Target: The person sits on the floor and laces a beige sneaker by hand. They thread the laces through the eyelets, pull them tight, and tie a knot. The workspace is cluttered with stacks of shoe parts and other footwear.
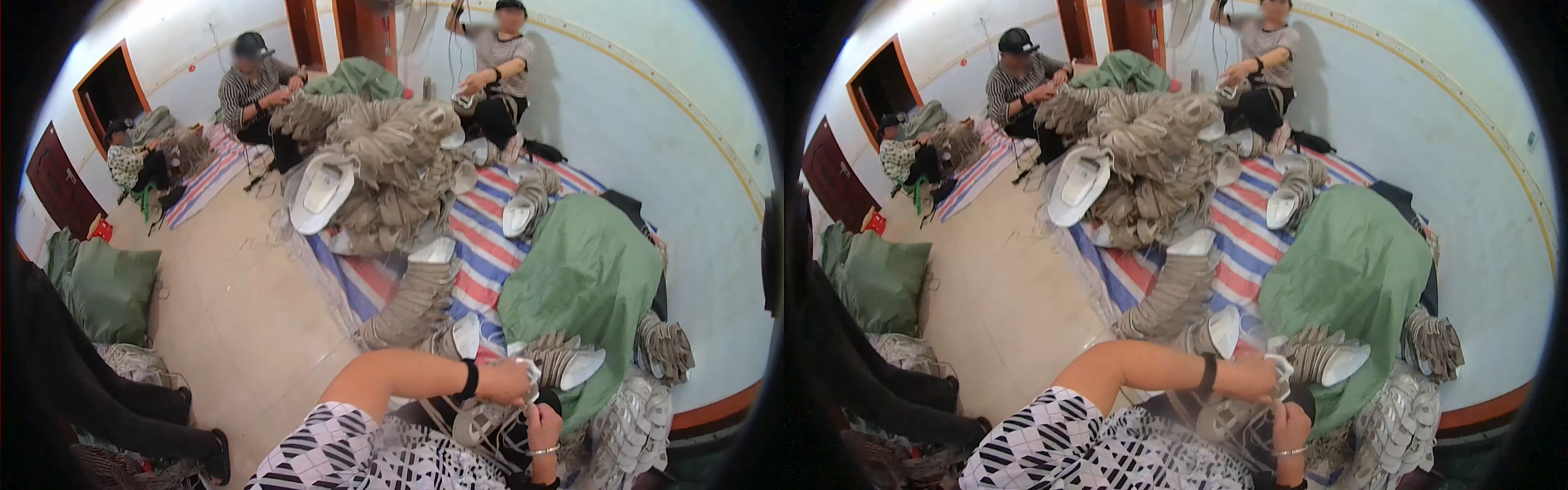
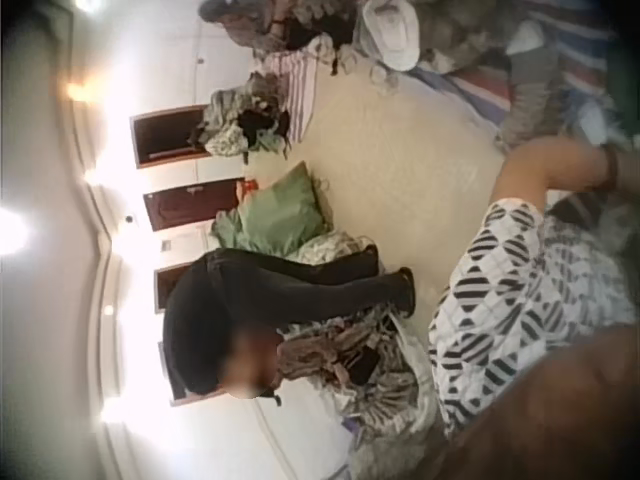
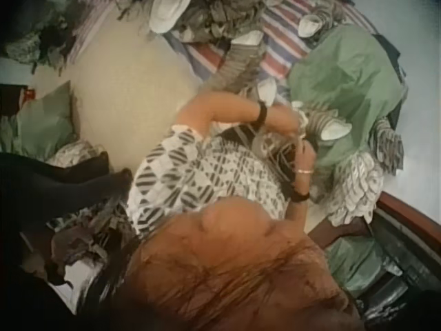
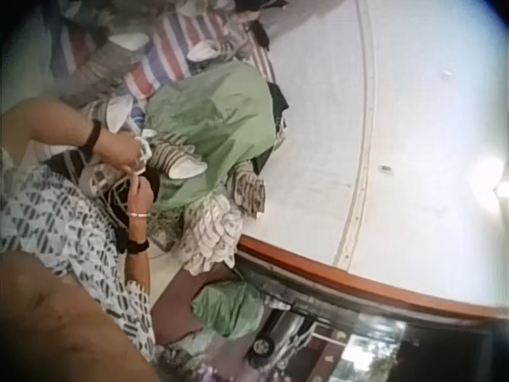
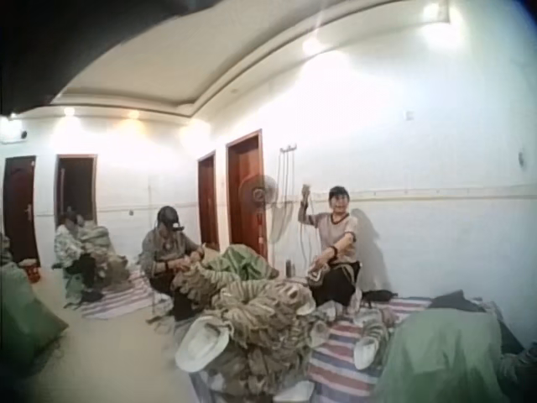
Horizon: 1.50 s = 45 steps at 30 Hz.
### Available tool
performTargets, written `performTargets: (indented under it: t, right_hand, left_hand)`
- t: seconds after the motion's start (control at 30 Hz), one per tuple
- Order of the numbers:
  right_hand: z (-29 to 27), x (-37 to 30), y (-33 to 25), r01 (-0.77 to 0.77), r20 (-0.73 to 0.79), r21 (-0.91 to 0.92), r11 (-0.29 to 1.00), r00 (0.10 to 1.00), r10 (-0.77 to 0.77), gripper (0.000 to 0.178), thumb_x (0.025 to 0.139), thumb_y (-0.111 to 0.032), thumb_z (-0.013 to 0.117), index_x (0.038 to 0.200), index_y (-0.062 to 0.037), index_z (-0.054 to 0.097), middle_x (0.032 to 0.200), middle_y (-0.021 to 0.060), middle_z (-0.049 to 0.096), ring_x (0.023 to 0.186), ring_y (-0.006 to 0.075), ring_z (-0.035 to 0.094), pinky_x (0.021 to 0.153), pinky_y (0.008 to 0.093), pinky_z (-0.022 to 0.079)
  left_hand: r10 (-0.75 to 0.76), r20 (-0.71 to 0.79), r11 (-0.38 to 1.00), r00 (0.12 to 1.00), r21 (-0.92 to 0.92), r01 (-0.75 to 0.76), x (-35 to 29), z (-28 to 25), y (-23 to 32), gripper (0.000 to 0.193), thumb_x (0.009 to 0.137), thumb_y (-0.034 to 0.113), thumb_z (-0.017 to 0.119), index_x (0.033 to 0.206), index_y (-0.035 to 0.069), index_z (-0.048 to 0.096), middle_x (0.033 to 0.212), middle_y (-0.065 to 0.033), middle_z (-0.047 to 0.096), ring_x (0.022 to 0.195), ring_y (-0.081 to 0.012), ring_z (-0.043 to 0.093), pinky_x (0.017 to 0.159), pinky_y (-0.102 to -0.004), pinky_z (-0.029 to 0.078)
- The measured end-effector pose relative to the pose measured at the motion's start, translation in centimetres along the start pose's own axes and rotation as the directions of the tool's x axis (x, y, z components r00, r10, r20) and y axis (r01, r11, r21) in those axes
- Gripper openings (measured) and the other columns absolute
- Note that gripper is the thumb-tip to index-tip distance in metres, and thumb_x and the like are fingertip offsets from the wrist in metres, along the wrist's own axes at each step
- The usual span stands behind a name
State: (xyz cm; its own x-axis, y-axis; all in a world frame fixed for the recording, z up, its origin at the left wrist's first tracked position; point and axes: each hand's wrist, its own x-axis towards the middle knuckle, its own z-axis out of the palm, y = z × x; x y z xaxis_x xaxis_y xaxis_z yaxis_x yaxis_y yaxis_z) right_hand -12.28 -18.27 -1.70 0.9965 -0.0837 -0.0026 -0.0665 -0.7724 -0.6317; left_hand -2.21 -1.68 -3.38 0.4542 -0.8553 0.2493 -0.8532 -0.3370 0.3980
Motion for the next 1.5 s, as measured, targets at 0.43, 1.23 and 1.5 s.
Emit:
performTargets:
  t: [0.43, 1.23, 1.5]
  right_hand:
    - [-0.7, -2.8, 1.3, -0.272, 0.159, 0.606, 0.748, 0.962, 0.221, 0.021, 0.089, -0.016, 0.054, 0.075, -0.0003, 0.059, 0.068, 0.0048, 0.063, 0.057, 0.0097, 0.056, 0.053, 0.0245, 0.044]
    - [-8.0, -15.5, 27.9, 0.33, 0.085, 0.886, -0.326, 0.575, 0.814, 0.028, 0.091, -0.03, 0.057, 0.07, -0.0112, 0.056, 0.062, 0.0018, 0.054, 0.038, 0.0076, 0.026, 0.038, 0.0236, 0.022]
    - [-4.1, -5.3, 8.7, -0.297, -0.06, 0.709, 0.64, 0.878, 0.474, 0.016, 0.082, -0.016, 0.066, 0.094, -0.0067, 0.07, 0.074, 0.0012, 0.065, 0.048, 0.0032, 0.047, 0.042, 0.0191, 0.038]
  left_hand:
    - [-0.369, 0.282, -0.064, 0.886, -0.958, 0.278, -1.9, -2.2, 0.7, 0.033, 0.088, 0.03, 0.06, 0.07, 0.003, 0.064, 0.084, -0.0035, 0.066, 0.059, -0.0093, 0.056, 0.056, -0.0242, 0.045]
    - [-0.911, 0.034, 0.124, 0.411, -0.928, 0.351, -13.1, -7.7, -14.8, 0.026, 0.09, 0.015, 0.056, 0.111, 0.002, 0.062, 0.09, -0.0071, 0.064, 0.09, -0.0162, 0.062, 0.082, -0.0322, 0.049]
    - [0.121, 0.164, 0.983, 0.979, 0.115, -0.141, -1.1, -4.9, 3.1, 0.018, 0.069, 0.016, 0.072, 0.083, 0.008, 0.064, 0.083, -0.008, 0.053, 0.086, -0.0274, 0.051, 0.074, -0.0375, 0.042]
